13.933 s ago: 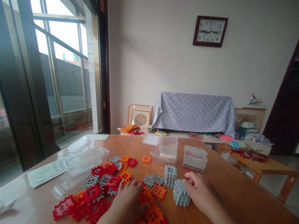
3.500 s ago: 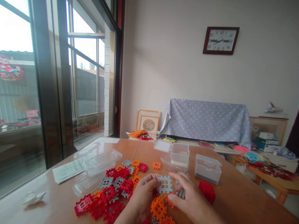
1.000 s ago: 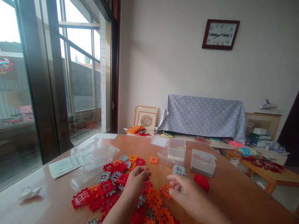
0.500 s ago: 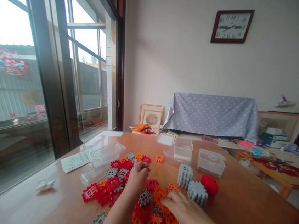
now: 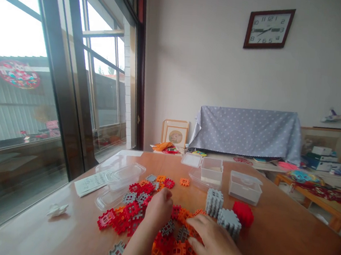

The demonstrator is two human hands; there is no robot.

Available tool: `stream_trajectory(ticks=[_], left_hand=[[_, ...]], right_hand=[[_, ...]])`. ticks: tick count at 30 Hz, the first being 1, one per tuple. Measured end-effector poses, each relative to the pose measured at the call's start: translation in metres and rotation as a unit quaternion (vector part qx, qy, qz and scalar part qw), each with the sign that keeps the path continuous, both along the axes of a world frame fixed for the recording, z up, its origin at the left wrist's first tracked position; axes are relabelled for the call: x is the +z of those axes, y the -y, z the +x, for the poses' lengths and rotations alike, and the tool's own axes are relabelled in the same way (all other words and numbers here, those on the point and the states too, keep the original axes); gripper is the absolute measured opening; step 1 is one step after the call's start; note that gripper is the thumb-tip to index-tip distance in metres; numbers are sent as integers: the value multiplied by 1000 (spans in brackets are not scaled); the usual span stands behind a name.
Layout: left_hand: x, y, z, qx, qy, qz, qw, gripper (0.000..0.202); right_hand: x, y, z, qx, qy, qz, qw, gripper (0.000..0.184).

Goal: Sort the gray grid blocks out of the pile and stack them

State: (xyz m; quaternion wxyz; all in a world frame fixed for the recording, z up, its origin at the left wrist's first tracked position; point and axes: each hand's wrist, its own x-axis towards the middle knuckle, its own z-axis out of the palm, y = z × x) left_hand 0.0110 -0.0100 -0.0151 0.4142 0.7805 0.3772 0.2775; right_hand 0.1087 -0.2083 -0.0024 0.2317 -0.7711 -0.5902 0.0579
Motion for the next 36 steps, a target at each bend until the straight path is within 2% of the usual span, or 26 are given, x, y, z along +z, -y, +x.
stream_trajectory(ticks=[2,4,6,9,11,16,19,22,26,29,33,36], left_hand=[[4,2,-6,20,-88,85,992,19],[7,6,-9,35,-187,166,968,25],[8,9,-11,24,-242,196,950,28],[4,13,-8,-17,-243,194,950,27],[-1,13,-6,-30,-199,185,962,27],[-13,6,1,-56,-35,86,994,40],[-18,2,6,-75,14,25,997,44],[-18,0,9,-86,56,-29,994,39],[-13,-4,8,-81,129,-102,983,29],[-7,-4,5,-79,165,-130,974,24],[0,3,3,-80,216,-190,954,29],[3,13,4,-76,252,-266,927,34]], right_hand=[[-2,0,-3,8,-3,11,1000,41],[-4,1,-5,15,-10,12,1000,42],[-6,1,-6,18,-16,5,1000,44],[-10,0,-4,15,-20,-6,1000,45],[-13,-1,-1,13,-22,-7,1000,47],[-12,-1,-1,16,-28,-7,999,48],[-9,0,-3,15,-33,-17,999,44],[-9,1,-3,13,-39,-17,999,41],[-10,3,-2,16,-52,-14,998,41],[-9,3,-2,20,-62,-16,998,41],[-12,-1,-1,14,-67,9,998,41],[-17,-7,2,-29,-76,47,996,44]])
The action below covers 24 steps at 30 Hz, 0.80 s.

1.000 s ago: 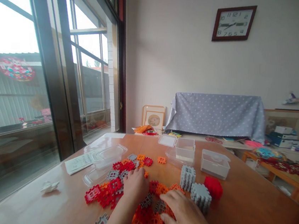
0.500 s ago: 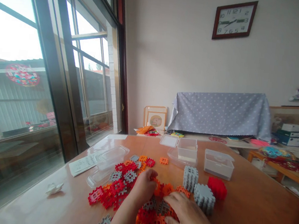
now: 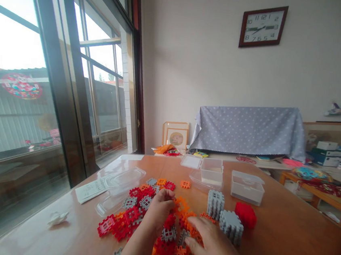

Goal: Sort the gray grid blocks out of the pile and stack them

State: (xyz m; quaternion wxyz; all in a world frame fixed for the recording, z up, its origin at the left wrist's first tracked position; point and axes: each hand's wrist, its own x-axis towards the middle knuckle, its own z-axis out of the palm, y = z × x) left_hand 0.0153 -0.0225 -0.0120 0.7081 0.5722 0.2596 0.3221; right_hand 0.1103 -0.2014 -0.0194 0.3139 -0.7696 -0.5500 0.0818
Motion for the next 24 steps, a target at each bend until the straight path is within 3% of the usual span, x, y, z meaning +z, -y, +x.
stream_trajectory(ticks=[5,13,16,18,21,24], left_hand=[[2,17,5,-34,26,-77,996,34],[5,32,9,-75,33,-119,990,41],[1,25,8,-53,3,-61,997,35],[-3,15,7,8,-34,34,999,29],[-9,-1,5,101,-94,156,978,23],[-13,-12,5,123,-113,154,974,23]], right_hand=[[-6,-5,4,-101,-30,48,993,50],[-8,-7,9,-131,-60,73,987,49],[-6,-4,10,-122,-61,73,988,49],[-5,-2,12,-109,-48,74,990,46],[-2,1,15,-96,-16,57,994,39],[-1,1,13,-77,27,35,996,36]])
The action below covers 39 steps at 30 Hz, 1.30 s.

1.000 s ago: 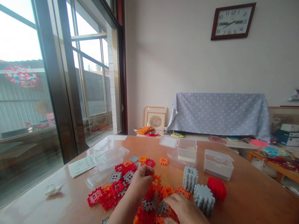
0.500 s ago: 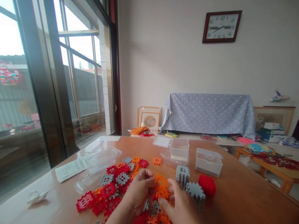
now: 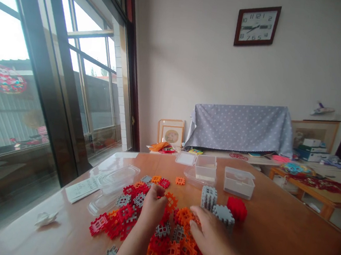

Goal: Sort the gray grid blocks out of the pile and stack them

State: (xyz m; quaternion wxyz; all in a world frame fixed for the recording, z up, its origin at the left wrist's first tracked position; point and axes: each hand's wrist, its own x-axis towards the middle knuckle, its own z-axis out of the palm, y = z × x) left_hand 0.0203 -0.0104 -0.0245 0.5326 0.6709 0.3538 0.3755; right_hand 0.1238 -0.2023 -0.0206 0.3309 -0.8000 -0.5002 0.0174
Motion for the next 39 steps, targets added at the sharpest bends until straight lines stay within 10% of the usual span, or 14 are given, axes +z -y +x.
stream_trajectory(ticks=[16,31,39], left_hand=[[1,-8,-3,-3,124,-155,980,31],[4,-14,-7,25,192,-218,957,38],[-2,-10,-3,-11,190,-235,953,34]], right_hand=[[-8,-35,-13,-38,100,-134,985,53],[13,-45,-33,131,-70,3,989,62],[3,-59,-8,38,-40,88,995,49]])
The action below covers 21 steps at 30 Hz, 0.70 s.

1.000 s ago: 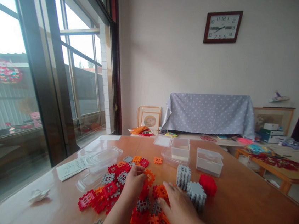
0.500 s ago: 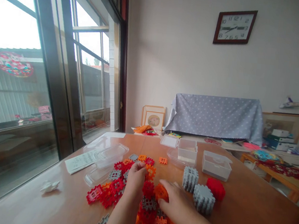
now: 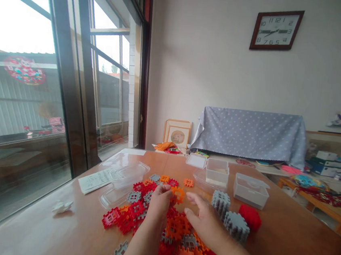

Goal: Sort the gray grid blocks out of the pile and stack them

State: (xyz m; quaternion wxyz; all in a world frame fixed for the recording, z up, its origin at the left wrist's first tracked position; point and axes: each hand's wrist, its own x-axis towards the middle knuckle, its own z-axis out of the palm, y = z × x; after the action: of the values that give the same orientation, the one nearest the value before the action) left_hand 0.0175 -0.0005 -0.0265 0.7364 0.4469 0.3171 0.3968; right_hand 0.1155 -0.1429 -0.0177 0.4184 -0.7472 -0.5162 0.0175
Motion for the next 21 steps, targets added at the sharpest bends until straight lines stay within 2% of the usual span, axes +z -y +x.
stream_trajectory(ticks=[6,12,16,21], left_hand=[[1,8,2,-38,0,-12,999,35],[2,11,1,-53,-6,-18,998,36],[3,9,0,-19,-20,-8,1000,32],[6,8,-2,3,-24,0,1000,29]], right_hand=[[14,-12,4,11,116,-32,993,63],[20,-24,14,22,140,-76,987,51],[13,-31,30,-9,132,-110,985,39],[-6,-37,45,-47,125,-171,976,35]])
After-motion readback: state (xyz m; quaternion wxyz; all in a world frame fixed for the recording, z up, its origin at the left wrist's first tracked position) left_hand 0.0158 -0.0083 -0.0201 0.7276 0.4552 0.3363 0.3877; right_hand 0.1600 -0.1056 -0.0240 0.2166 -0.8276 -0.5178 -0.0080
